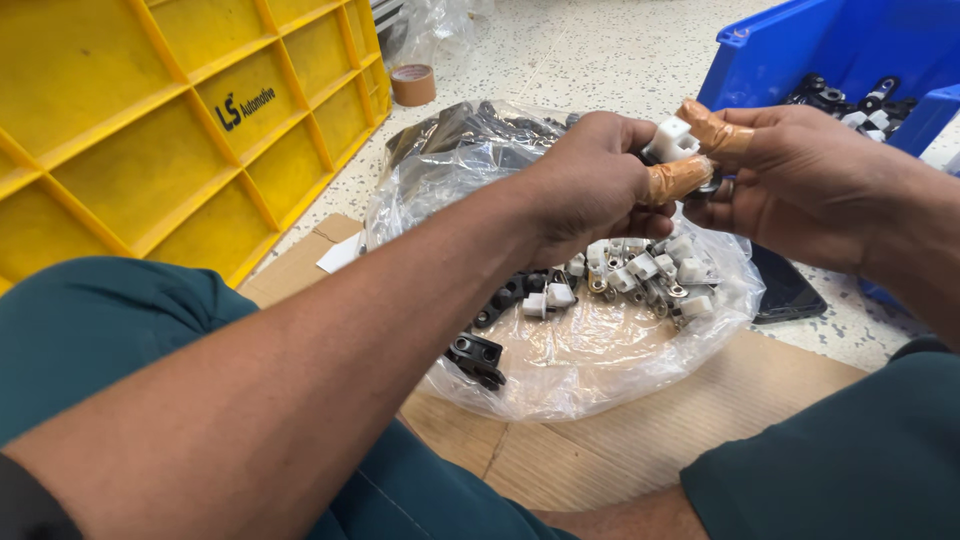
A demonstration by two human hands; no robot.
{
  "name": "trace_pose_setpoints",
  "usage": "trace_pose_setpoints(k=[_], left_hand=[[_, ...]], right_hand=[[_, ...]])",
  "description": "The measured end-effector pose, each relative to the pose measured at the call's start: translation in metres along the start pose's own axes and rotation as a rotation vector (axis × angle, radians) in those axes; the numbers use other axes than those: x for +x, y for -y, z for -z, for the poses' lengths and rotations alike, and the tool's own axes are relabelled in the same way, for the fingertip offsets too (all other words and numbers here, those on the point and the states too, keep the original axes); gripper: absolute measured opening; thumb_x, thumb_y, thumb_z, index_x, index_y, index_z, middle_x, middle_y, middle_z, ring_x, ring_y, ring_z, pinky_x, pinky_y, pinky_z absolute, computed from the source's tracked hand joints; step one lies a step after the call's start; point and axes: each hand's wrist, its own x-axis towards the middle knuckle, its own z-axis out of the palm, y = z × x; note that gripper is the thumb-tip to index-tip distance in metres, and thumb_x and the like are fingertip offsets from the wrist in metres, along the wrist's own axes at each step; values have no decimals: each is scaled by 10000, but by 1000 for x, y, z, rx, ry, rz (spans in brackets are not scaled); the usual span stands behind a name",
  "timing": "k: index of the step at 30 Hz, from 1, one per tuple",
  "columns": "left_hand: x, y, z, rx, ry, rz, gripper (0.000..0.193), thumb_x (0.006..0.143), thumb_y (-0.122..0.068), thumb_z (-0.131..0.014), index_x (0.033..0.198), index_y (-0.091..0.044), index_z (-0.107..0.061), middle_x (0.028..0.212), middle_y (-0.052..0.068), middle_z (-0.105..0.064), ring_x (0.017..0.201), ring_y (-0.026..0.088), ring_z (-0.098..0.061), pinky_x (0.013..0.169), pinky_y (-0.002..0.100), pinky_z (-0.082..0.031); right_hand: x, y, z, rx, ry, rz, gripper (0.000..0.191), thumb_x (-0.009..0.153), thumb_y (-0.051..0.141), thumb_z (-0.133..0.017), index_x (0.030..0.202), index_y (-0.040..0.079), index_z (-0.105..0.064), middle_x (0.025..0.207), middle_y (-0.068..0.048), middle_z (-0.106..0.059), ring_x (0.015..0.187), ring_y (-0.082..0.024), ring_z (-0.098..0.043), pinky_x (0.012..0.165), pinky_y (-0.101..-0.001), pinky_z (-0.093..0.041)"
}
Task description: The person sits on the floor and assembles small plastic components, pressing a white plastic piece into a black bracket by hand. They pick parts one at a time from a plastic-lined pile, fit them together, and place the assembled part into a blue bin.
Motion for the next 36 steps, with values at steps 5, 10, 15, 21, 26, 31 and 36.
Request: trace_pose_setpoints(k=[5, 10, 15, 21, 26, 31, 36], left_hand=[[1, -1, 4, 110, 29, -16, 205, 958, 2, -546, 1151, 49, -599, 909, 132, -629, 666, 125, -634, 635, 264, -634], [3, 1, 5, 74, -35, -70, 208, 955, 11, -564, 1135, 86, -637, 884, 124, -630, 662, 133, -644, 609, 264, -627], [-2, 4, 5, -43, -134, -135, 370, 901, -51, -692, 1267, -15, -647, 936, 81, -675, 689, 84, -667, 613, 194, -635], [-5, 4, 3, -16, -338, -79, 535, 856, -3, -705, 1370, -37, -562, 985, 123, -694, 659, 120, -703, 582, 212, -654], [-7, -5, 9, 25, -353, 57, 605, 835, 42, -687, 1399, -14, -475, 1039, 221, -685, 752, 221, -755, 625, 255, -687], [-14, -18, 65, 345, -619, 105, 467, 870, -183, -801, 1258, 38, -664, 1074, 187, -711, 819, 192, -736, 631, 237, -674], [-14, 8, 99, 972, -399, 298, 135, 839, -77, -776, 967, -63, -817, 916, 126, -802, 642, 160, -763, 596, 286, -654]], right_hand=[[-3, 4, -4, -82, -79, 62, 355, 971, 43, -493, 1302, -52, -576, 1185, -145, -693, 1053, -219, -717, 932, -351, -600], [-7, 4, -8, -133, -167, 119, 338, 1050, 114, -502, 1342, -30, -593, 1187, -160, -687, 1003, -211, -708, 889, -356, -596], [-7, 6, -8, 104, -81, 13, 354, 1138, 282, -432, 1305, 32, -618, 1154, -98, -668, 976, -153, -656, 912, -321, -571], [-5, -2, 1, 8, -31, 3, 269, 1097, 245, -463, 1189, 41, -613, 1112, -89, -656, 933, -116, -636, 877, -284, -544], [21, -20, 35, 471, 550, 32, 191, 1147, -23, -455, 1259, -120, -575, 1118, -163, -638, 935, -186, -653, 813, -287, -567], [52, -6, 106, 515, -349, -24, 400, 1121, 176, -454, 1400, -107, -410, 1311, -215, -614, 1109, -136, -717, 929, -149, -615], [57, -45, 56, -180, -167, -54, 437, 980, 95, -555, 1400, -24, -579, 1305, -250, -665, 1092, -239, -712, 934, -288, -614]])
